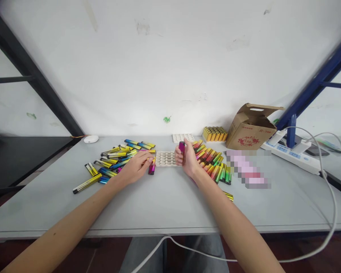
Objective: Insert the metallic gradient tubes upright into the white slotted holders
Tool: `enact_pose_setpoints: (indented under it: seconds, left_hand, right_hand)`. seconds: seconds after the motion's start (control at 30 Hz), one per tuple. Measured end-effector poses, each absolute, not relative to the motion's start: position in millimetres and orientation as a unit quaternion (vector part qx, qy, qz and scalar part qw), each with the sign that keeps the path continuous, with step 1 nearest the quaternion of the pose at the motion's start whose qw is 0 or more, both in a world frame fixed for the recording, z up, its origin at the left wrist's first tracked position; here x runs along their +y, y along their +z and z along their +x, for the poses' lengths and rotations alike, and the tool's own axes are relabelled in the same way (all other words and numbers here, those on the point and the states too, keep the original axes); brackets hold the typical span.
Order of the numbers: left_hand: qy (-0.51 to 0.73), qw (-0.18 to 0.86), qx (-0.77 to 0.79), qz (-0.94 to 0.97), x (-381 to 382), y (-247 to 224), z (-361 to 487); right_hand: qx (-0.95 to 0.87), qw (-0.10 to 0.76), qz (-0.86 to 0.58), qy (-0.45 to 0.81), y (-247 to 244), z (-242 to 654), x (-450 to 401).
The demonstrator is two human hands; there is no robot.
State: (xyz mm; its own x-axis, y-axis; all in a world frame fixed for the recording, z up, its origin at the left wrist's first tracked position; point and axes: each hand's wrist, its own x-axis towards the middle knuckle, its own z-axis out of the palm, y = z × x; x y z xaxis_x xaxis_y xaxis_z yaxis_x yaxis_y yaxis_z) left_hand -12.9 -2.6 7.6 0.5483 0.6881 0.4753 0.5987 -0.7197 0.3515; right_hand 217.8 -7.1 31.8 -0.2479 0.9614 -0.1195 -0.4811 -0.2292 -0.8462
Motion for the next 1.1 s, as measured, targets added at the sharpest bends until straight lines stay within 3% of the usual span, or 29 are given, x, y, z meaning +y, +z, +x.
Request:
enact_pose_setpoints:
  seconds: [0.43,0.9,1.1]
  left_hand:
    - [0.296,0.078,0.360,0.881,-3,4,-12]
    - [0.300,0.089,0.353,0.882,-5,8,-11]
    - [0.330,0.127,0.385,0.853,-6,6,-9]
  right_hand:
    - [-0.343,0.527,-0.349,0.696,38,211,-10]
    - [-0.373,0.483,-0.334,0.718,31,210,-9]
    - [-0.425,0.527,-0.282,0.679,31,207,-12]
